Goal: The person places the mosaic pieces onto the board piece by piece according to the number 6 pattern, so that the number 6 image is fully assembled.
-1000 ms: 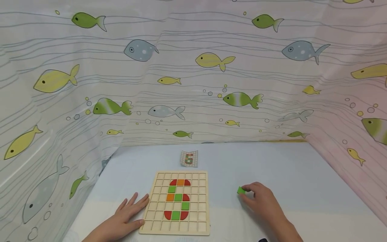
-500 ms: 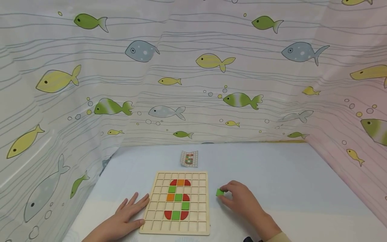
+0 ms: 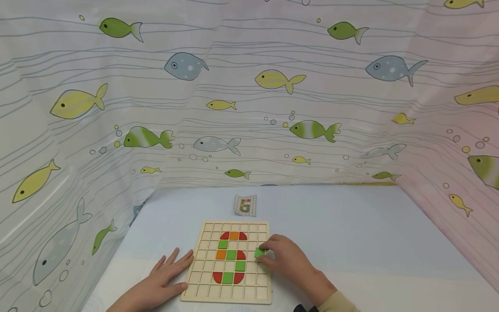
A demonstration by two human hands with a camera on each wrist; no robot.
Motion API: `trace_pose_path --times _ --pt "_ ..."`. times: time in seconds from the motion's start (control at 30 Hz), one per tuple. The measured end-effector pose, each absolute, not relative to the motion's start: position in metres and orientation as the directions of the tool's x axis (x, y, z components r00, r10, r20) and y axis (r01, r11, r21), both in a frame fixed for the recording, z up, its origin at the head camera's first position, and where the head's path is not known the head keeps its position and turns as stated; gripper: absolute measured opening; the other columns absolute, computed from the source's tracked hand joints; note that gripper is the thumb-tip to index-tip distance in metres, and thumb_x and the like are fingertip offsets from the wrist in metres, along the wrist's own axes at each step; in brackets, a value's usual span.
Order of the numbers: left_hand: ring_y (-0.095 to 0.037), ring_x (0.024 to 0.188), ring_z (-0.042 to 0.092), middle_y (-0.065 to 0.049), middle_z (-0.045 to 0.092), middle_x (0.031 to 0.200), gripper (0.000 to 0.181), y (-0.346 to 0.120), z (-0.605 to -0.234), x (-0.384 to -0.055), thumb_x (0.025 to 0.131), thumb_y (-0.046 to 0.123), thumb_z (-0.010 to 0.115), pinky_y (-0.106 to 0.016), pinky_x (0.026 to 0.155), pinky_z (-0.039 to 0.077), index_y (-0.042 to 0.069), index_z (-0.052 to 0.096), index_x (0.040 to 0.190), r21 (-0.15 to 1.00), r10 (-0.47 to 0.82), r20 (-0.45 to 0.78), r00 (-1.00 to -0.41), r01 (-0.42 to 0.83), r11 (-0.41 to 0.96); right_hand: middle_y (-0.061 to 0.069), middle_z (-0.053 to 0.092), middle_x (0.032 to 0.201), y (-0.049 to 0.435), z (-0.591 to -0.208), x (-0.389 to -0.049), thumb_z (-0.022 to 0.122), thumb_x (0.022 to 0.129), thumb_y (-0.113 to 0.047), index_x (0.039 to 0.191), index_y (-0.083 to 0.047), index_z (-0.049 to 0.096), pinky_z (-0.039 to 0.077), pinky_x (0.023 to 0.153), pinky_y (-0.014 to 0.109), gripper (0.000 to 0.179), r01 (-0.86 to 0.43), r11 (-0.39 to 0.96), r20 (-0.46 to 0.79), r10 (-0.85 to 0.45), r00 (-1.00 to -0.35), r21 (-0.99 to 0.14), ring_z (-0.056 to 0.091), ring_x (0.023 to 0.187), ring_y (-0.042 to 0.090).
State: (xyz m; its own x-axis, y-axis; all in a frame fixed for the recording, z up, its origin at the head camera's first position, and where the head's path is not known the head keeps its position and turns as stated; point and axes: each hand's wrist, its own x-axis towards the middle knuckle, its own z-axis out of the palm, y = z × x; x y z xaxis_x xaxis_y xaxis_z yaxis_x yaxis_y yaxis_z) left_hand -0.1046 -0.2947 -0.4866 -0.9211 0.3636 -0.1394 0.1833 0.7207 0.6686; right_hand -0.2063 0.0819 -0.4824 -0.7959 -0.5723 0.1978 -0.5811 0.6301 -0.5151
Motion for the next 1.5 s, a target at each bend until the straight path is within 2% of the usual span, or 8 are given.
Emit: trace_pose_path --times 0.2,0.4,0.63,0.83,1.0,1.17,1.5 --pt "-0.044 0.147 -0.002 -0.008 0.025 0.161 0.070 -0.294 -0.486 -0.103 0.098 0.043 0.059 -0.062 0.108 -0.009 0.008 0.036 0.154 0.680 0.361 -0.136 -0.923 0.178 0.711 -0.015 0.064 0.098 0.061 -0.480 -0.204 0.078 0.087 -0.033 0.106 -0.019 0.078 0.052 0.082 0.031 0.024 -0.599 0.610 0.159 -0.620 -0.769 -0.519 0.060 0.091 0.008" --pt "-0.042 0.148 -0.003 -0.008 0.025 0.161 0.071 -0.295 -0.487 -0.101 0.097 0.043 0.059 -0.051 0.109 -0.014 0.008 0.036 0.154 0.696 0.352 -0.141 -0.925 0.160 0.700 -0.016 0.063 0.099 0.043 -0.477 -0.202 0.077 0.088 -0.034 0.108 -0.018 0.078 0.051 0.085 0.031 0.026 -0.618 0.588 0.121 -0.666 -0.736 -0.521 0.058 0.093 0.007" --pt "-0.044 0.147 0.000 -0.009 0.027 0.160 0.069 -0.296 -0.487 -0.102 0.097 0.042 0.060 -0.063 0.108 -0.008 0.007 0.038 0.153 0.671 0.362 -0.111 -0.926 0.199 0.714 -0.017 0.062 0.095 0.022 -0.476 -0.200 0.075 0.090 -0.032 0.108 -0.017 0.078 0.050 0.081 0.024 0.024 -0.691 0.534 0.150 -0.728 -0.669 -0.487 0.057 0.090 0.004" --pt "-0.043 0.148 0.002 -0.007 0.029 0.160 0.068 -0.296 -0.488 -0.101 0.097 0.042 0.060 -0.063 0.108 -0.007 0.009 0.039 0.153 0.659 0.361 -0.091 -0.928 0.216 0.721 -0.018 0.061 0.094 0.004 -0.476 -0.195 0.075 0.090 -0.035 0.105 -0.021 0.078 0.049 0.078 0.021 0.021 -0.701 0.531 0.126 -0.748 -0.651 -0.476 0.055 0.087 0.001" --pt "-0.043 0.148 0.003 -0.007 0.029 0.160 0.069 -0.297 -0.488 -0.103 0.097 0.043 0.059 -0.064 0.108 -0.006 0.009 0.039 0.153 0.640 0.357 -0.093 -0.930 0.219 0.736 -0.018 0.060 0.093 -0.008 -0.480 -0.194 0.076 0.089 -0.035 0.105 -0.022 0.078 0.048 0.076 0.018 0.020 -0.735 0.530 0.135 -0.765 -0.629 -0.423 0.054 0.085 -0.001" --pt "-0.044 0.147 0.002 -0.007 0.028 0.160 0.070 -0.297 -0.489 -0.106 0.096 0.047 0.059 -0.066 0.108 -0.004 0.008 0.040 0.152 0.623 0.351 -0.112 -0.930 0.209 0.754 -0.018 0.060 0.090 -0.017 -0.480 -0.195 0.077 0.088 -0.036 0.103 -0.023 0.078 0.047 0.072 0.018 0.020 -0.738 0.550 0.121 -0.764 -0.633 -0.391 0.052 0.080 -0.002" --pt "-0.041 0.148 0.003 -0.006 0.029 0.160 0.069 -0.297 -0.488 -0.104 0.097 0.046 0.059 -0.064 0.109 -0.004 0.010 0.040 0.152 0.627 0.350 -0.100 -0.931 0.214 0.749 -0.020 0.056 0.083 -0.025 -0.478 -0.197 0.076 0.088 -0.038 0.098 -0.024 0.079 0.043 0.063 0.015 0.018 -0.752 0.514 0.113 -0.790 -0.602 -0.414 0.047 0.072 -0.004"
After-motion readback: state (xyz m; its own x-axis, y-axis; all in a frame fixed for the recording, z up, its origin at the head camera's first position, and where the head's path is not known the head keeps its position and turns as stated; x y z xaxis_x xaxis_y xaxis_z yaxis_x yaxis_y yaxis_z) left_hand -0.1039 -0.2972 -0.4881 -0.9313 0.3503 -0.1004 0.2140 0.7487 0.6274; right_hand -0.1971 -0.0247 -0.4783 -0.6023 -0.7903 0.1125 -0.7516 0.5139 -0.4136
